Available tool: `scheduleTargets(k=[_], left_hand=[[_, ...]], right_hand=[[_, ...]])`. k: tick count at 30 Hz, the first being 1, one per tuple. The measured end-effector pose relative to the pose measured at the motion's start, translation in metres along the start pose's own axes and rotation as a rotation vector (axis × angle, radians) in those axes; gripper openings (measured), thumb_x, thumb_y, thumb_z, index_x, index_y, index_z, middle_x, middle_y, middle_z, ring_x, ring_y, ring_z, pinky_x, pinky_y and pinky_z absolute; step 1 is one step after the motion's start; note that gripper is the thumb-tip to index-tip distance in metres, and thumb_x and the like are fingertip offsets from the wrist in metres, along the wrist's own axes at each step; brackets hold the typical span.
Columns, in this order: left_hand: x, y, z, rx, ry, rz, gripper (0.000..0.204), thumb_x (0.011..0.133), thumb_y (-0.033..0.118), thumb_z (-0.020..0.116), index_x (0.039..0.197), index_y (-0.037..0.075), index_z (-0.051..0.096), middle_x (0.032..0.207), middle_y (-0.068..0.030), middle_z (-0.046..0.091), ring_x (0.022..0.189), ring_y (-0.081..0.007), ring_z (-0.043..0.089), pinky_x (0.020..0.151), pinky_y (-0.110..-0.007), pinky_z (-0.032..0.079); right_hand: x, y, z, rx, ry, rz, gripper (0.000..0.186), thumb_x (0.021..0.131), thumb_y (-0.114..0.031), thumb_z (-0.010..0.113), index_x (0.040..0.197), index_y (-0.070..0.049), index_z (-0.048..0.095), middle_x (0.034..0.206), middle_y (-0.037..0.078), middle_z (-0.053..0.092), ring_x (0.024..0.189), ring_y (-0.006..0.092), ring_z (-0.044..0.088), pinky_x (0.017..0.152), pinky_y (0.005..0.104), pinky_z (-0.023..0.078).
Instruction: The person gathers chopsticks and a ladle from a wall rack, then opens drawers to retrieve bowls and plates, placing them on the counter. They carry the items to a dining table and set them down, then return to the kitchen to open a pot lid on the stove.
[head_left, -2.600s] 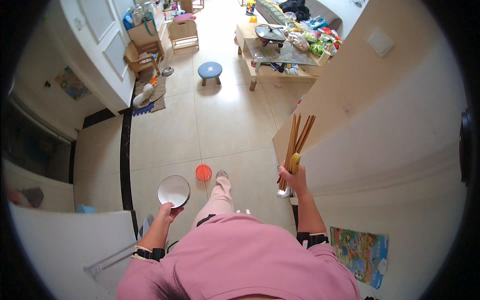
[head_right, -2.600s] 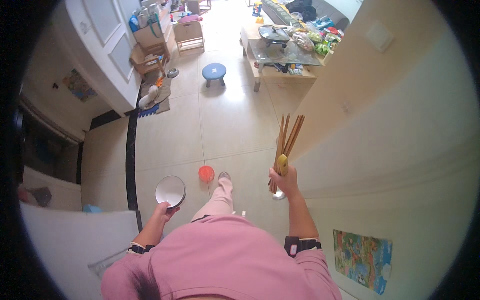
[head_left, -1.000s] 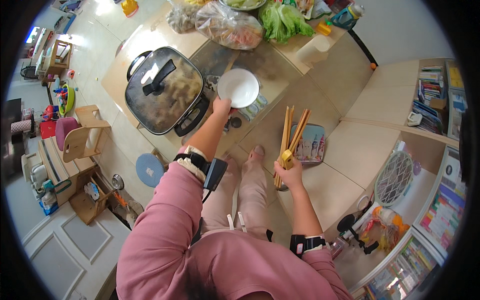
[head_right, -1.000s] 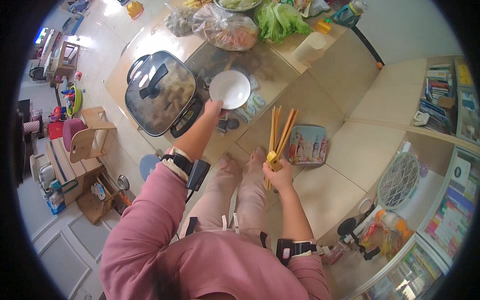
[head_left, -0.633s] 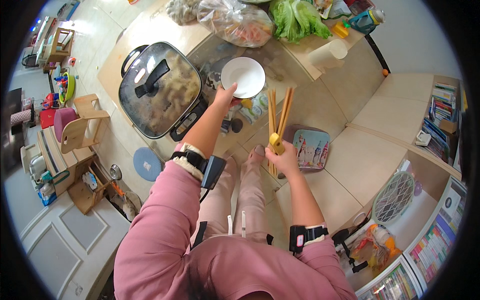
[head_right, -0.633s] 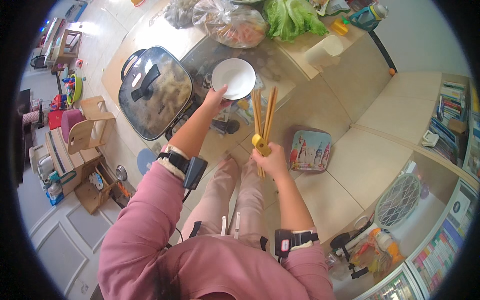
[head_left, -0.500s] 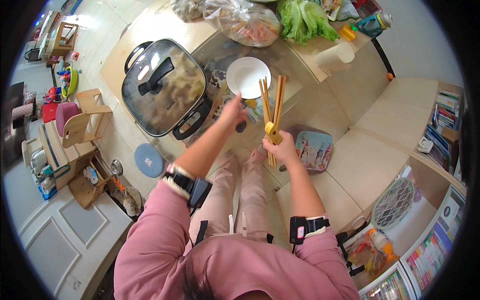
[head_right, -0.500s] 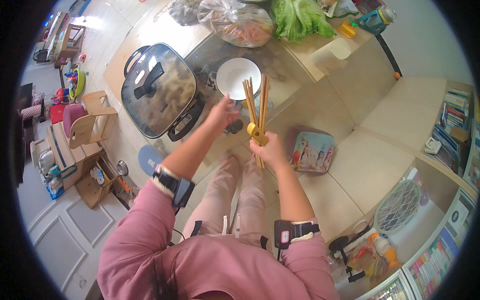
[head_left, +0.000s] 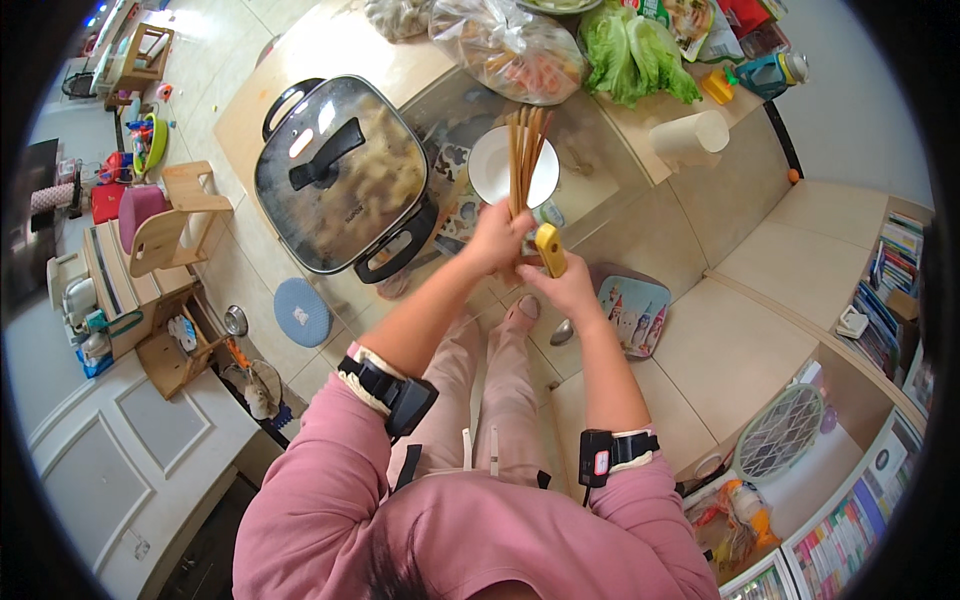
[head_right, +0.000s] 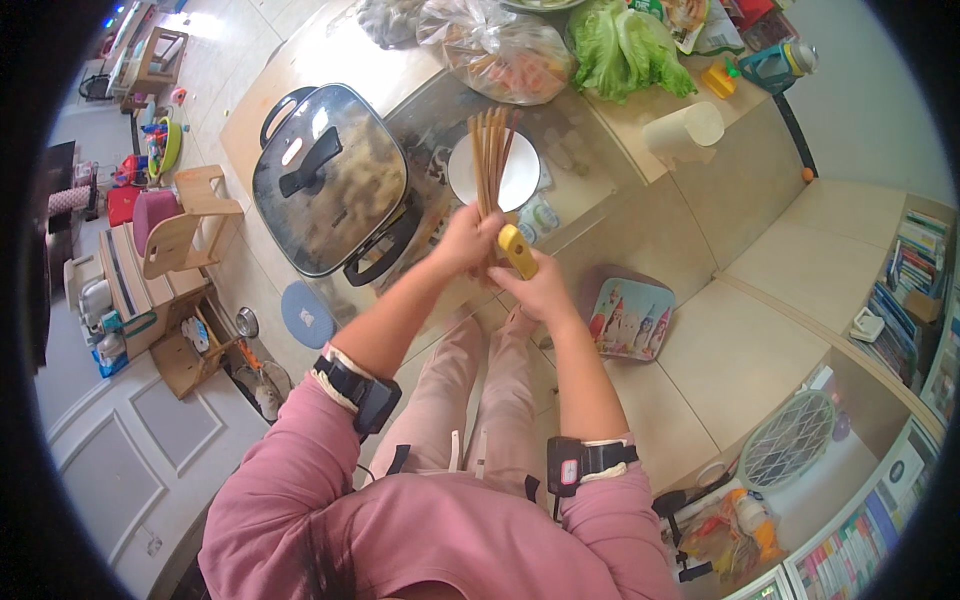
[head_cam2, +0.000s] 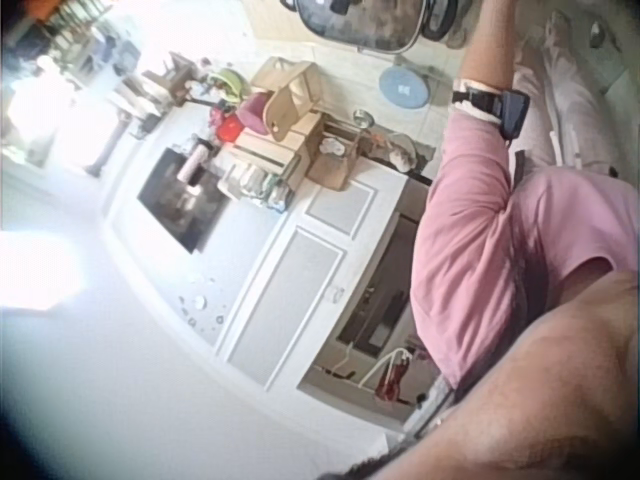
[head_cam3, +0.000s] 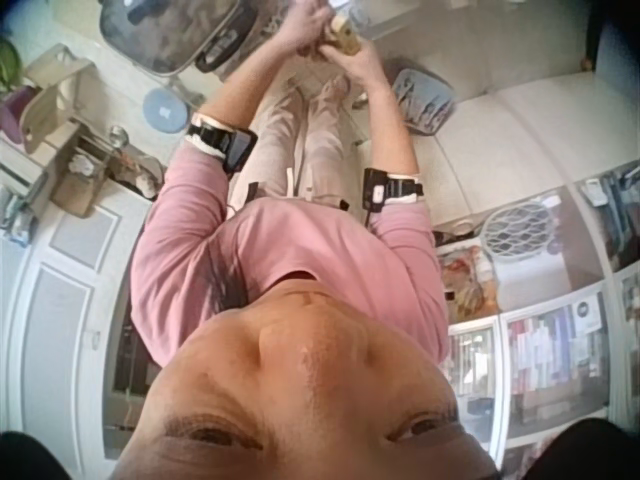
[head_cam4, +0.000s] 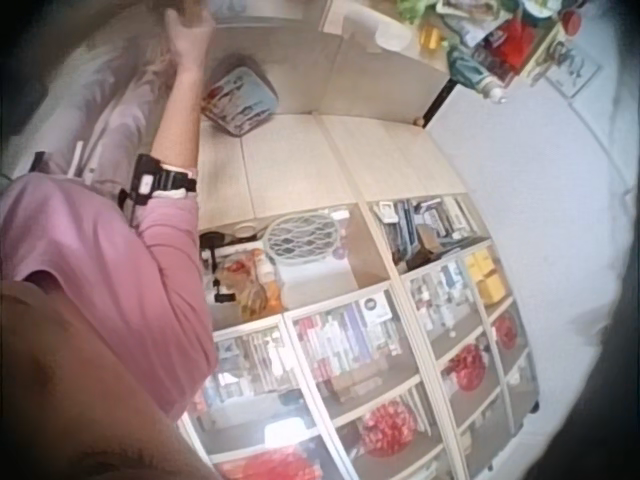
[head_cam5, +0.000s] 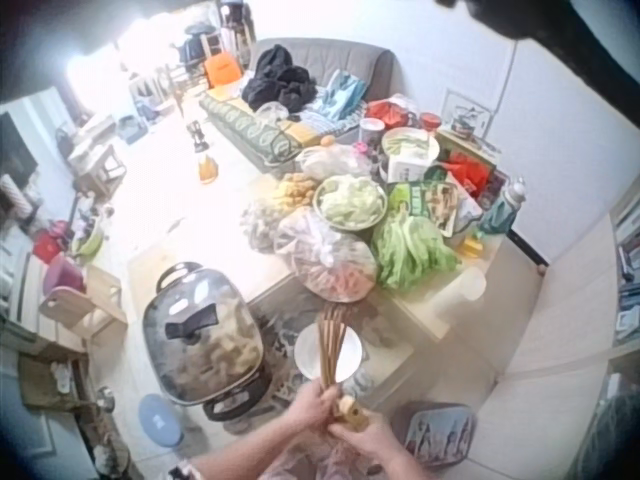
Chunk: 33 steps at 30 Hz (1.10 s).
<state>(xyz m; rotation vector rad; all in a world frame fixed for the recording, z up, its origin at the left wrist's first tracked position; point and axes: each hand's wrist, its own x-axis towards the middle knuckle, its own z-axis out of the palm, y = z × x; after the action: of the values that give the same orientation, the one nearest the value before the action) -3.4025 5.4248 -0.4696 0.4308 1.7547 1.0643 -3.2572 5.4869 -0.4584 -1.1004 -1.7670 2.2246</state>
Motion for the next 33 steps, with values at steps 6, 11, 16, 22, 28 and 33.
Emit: scheduleTargets(k=[6, 11, 16, 22, 28, 33], left_hand=[[0.072, -0.003, -0.021, 1.115, 0.486, 0.323, 0.013, 0.079, 0.013, 0.051, 0.084, 0.004, 0.059, 0.079, -0.0101, 0.059, 0.076, -0.0309, 0.058, 0.065, -0.04, 0.045], [0.091, -0.011, -0.017, 1.384, 0.581, 0.425, 0.023, 0.07, 0.022, 0.061, 0.086, 0.006, 0.058, 0.089, -0.0075, 0.053, 0.089, -0.0245, 0.051, 0.079, -0.036, 0.038], [0.086, -0.006, -0.017, 1.321, 0.512, 0.382, 0.036, 0.066, 0.027, 0.066, 0.094, 0.007, 0.055, 0.093, -0.0068, 0.054, 0.092, -0.0238, 0.052, 0.081, -0.036, 0.037], [0.079, 0.005, -0.02, 1.277, 0.404, 0.369, 0.048, 0.064, 0.028, 0.069, 0.104, 0.006, 0.052, 0.098, -0.008, 0.058, 0.095, -0.0243, 0.053, 0.082, -0.037, 0.037], [0.077, 0.006, -0.022, 1.26, 0.427, 0.408, 0.054, 0.062, 0.027, 0.071, 0.109, 0.006, 0.051, 0.101, -0.0078, 0.057, 0.099, -0.0247, 0.051, 0.085, -0.038, 0.037], [0.075, 0.007, -0.025, 1.241, 0.415, 0.417, 0.06, 0.061, 0.028, 0.073, 0.112, 0.006, 0.049, 0.106, -0.0074, 0.055, 0.102, -0.0244, 0.05, 0.086, -0.038, 0.036]], right_hand=[[-0.031, 0.012, -0.025, -0.344, 0.111, -0.013, 0.023, 0.077, -0.012, 0.068, 0.098, -0.001, 0.065, 0.082, 0.006, 0.067, 0.076, 0.0102, 0.062, 0.071, 0.0242, 0.048], [-0.053, 0.023, -0.034, -0.299, 0.133, -0.029, 0.021, 0.075, -0.013, 0.069, 0.093, -0.002, 0.066, 0.079, 0.011, 0.067, 0.071, 0.0154, 0.064, 0.066, 0.0271, 0.049], [-0.064, 0.027, -0.04, -0.295, 0.148, 0.015, 0.019, 0.075, -0.01, 0.068, 0.092, -0.002, 0.066, 0.082, 0.01, 0.068, 0.074, 0.0159, 0.065, 0.068, 0.0265, 0.049], [-0.067, 0.018, -0.037, -0.291, 0.15, -0.082, 0.015, 0.075, -0.008, 0.068, 0.088, -0.002, 0.065, 0.081, 0.009, 0.067, 0.073, 0.0161, 0.065, 0.067, 0.0264, 0.049], [-0.067, -0.001, -0.031, -0.307, 0.139, -0.182, 0.013, 0.075, -0.006, 0.067, 0.088, -0.002, 0.064, 0.078, 0.008, 0.066, 0.072, 0.0156, 0.064, 0.066, 0.0258, 0.049], [-0.07, -0.012, -0.035, -0.227, 0.298, -0.041, 0.01, 0.077, -0.007, 0.066, 0.087, -0.004, 0.064, 0.074, 0.003, 0.063, 0.068, 0.0097, 0.059, 0.063, 0.0236, 0.046]])
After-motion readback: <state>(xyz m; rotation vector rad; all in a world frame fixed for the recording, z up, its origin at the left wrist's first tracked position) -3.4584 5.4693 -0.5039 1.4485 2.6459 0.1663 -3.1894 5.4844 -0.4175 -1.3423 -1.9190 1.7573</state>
